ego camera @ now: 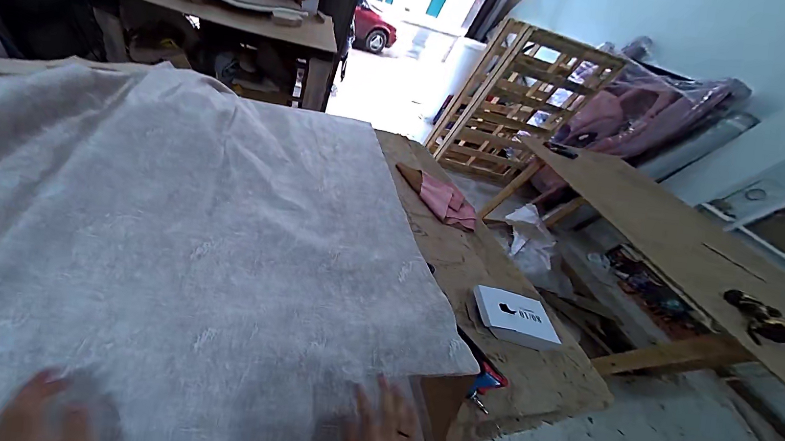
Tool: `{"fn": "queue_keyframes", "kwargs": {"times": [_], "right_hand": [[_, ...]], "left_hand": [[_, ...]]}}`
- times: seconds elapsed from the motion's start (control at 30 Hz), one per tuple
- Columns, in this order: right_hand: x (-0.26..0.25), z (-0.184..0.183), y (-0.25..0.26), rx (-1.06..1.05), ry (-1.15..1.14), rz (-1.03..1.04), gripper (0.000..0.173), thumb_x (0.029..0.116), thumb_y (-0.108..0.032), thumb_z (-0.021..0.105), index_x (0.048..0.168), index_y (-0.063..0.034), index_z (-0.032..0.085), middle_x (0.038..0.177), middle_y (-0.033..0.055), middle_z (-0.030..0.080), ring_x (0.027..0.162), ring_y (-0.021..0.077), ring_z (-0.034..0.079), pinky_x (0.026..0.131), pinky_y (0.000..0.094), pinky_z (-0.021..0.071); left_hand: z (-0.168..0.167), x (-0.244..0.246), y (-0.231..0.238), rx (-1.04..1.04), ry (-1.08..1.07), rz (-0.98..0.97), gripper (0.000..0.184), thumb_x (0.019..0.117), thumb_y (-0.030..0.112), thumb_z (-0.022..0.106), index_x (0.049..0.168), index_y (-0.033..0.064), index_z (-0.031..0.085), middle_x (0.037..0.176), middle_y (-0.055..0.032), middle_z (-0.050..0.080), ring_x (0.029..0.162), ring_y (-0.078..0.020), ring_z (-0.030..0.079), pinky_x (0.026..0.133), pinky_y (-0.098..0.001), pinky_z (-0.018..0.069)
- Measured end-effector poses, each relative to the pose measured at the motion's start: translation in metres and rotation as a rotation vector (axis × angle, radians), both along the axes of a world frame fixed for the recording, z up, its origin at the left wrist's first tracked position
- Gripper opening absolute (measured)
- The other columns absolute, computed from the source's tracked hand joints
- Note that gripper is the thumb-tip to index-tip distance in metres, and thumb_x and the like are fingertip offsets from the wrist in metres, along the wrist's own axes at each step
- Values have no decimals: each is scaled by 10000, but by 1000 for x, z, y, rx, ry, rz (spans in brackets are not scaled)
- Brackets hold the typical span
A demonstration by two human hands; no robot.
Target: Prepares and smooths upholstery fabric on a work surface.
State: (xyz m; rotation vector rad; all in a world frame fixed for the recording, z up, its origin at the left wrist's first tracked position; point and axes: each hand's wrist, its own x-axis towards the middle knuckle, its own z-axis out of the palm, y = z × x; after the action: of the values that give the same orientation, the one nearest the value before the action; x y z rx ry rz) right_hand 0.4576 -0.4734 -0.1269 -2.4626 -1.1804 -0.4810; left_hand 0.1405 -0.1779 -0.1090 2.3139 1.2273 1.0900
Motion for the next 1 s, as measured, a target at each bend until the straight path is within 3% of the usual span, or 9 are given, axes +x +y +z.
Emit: {"fn": "queue_keyframes", "kwargs": {"times": [0.07,0.13,0.2,0.3,0.43,0.53,0.63,0.77,1.0], "right_hand": [[4,-13,-3,-85,114,113,450,996,-400,540,1364,-183,682,1494,117,569,1406,349,508,1133,571,433],[22,-32,-29,-184,163,-37,622,1041,-532,384,1483,-134,566,1565,138,489,1454,371,444,1170,610,360],[46,-28,-57,-260,220,-261,692,1044,-523,324,1530,-56,480,1598,225,407,1472,456,381,1165,697,286],[53,6,-49,-289,246,-393,623,1028,-400,438,1439,59,534,1537,321,433,1437,522,393,1163,690,288],[-37,23,93,-163,113,41,566,1006,-437,506,1387,-38,632,1455,176,591,1426,352,483,1178,548,390],[-132,7,206,-149,183,387,584,1027,-453,469,1514,-136,526,1592,128,456,1519,325,348,1229,589,276],[-183,-13,265,-178,310,570,549,1040,-432,445,1557,-250,473,1657,22,367,1556,260,270,1248,582,208],[-151,-42,238,-304,269,454,600,1057,-572,310,1592,-315,397,1696,-69,270,1578,169,185,1280,527,141],[-27,-41,125,-338,172,194,648,1041,-624,271,1598,-314,390,1694,-4,282,1575,238,212,1249,607,192]], "left_hand": [[-27,39,-2,41,156,-177,476,1041,357,443,1332,37,641,1437,-193,593,1399,-383,499,1155,-583,368],[-51,49,8,-26,290,-175,590,1029,486,367,1398,101,618,1505,-111,555,1447,-341,455,1180,-609,322],[-60,36,27,-85,400,-110,692,1028,575,292,1481,121,552,1580,-108,472,1506,-355,360,1215,-641,225],[-59,7,50,-122,456,-8,754,1017,618,227,1547,140,470,1625,-121,402,1538,-380,281,1215,-673,163],[-60,-3,58,-150,490,88,747,1019,582,165,1583,157,410,1660,-111,342,1565,-351,220,1230,-656,110],[-60,-2,57,-149,484,89,714,1033,523,150,1581,149,413,1661,-113,339,1564,-354,221,1226,-662,108],[-61,-6,62,-150,485,74,714,1033,508,131,1579,144,412,1662,-111,337,1562,-370,220,1219,-673,113],[-62,-15,64,-192,496,113,722,1034,543,140,1601,159,370,1680,-105,298,1575,-362,172,1231,-664,80],[-61,-22,66,-208,525,168,730,1026,562,149,1608,172,356,1689,-94,277,1579,-352,163,1234,-658,75]]}}
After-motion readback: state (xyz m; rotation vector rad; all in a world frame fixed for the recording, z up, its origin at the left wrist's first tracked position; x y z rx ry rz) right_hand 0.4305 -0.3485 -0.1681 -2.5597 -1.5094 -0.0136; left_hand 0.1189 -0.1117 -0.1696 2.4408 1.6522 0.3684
